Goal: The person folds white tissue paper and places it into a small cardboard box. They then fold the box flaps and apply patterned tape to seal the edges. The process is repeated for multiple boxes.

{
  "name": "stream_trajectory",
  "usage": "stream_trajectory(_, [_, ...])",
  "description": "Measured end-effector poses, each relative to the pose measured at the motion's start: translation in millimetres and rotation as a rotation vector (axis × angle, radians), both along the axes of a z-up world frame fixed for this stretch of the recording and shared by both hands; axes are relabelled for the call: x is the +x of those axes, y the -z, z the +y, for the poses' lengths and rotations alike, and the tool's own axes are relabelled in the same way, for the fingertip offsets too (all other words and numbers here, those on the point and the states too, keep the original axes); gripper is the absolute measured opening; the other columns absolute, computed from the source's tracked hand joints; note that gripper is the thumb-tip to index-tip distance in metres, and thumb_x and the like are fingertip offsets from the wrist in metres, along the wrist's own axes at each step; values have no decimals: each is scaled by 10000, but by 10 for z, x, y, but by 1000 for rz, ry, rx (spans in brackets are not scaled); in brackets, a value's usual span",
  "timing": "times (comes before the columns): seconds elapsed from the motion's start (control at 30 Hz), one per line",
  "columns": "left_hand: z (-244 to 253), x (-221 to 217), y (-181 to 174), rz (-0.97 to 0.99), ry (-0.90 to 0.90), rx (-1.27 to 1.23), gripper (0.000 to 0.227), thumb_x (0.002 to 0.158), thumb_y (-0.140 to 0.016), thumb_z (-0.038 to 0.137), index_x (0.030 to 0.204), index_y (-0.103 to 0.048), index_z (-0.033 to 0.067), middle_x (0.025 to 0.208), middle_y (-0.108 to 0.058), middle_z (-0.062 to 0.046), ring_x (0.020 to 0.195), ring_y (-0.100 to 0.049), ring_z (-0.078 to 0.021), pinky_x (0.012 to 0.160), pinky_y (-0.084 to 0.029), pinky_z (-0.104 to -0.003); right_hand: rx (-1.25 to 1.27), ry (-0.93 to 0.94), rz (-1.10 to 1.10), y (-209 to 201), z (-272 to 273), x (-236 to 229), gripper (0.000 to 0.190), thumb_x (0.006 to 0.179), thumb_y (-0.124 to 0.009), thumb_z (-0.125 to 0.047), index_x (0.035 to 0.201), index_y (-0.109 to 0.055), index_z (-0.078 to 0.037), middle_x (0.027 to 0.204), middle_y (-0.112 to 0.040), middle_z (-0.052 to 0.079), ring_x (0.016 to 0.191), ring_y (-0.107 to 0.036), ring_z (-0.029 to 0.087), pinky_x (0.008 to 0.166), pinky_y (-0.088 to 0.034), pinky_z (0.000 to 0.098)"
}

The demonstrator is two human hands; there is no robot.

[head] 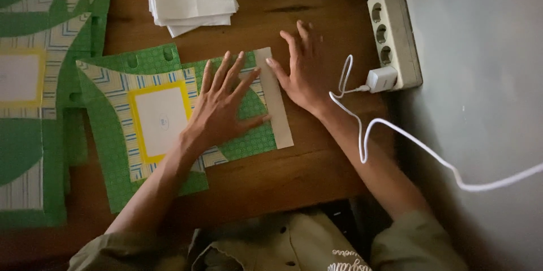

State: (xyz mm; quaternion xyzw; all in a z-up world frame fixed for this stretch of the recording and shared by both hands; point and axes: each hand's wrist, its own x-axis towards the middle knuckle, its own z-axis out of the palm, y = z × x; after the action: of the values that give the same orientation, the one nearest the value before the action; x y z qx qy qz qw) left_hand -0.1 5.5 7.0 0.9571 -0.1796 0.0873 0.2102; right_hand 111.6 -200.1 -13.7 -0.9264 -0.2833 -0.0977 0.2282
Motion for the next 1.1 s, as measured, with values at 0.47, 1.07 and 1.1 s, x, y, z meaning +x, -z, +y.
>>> stream_trajectory(0.47, [-58,34,42,70,-66,-47,943,806,-698,746,1550,-456,219,1667,-291,-172,1561,-180,-407,1241,-84,-636,-7,-107,238,-240,-383,-607,682,991,-696,-396,1536,-411,-103,1623,-241,271,1507,-211,522,1195,-186,693])
stream_trajectory(1.07, [-34,-325,-164,75,-59,-366,847,960,-695,549,1615,-328,155,1657,-293,-198,1535,-241,-445,1234,-114,-652,-191,-104,295,-459,-151,-662,797,942,-639,-571,1522,-411,-74,1626,-233,266,1528,-182,472,1204,-149,682])
stream_trajectory(1.1, [-39,-404,-233,80,-87,-333,809,969,-714,489,1603,-350,143,1654,-282,-205,1527,-239,-463,1219,-140,-671,-191,-116,327,-418,-155,-658,747,939,-636,-512,1517,-435,-85,1638,-253,235,1536,-202,442,1209,-164,655])
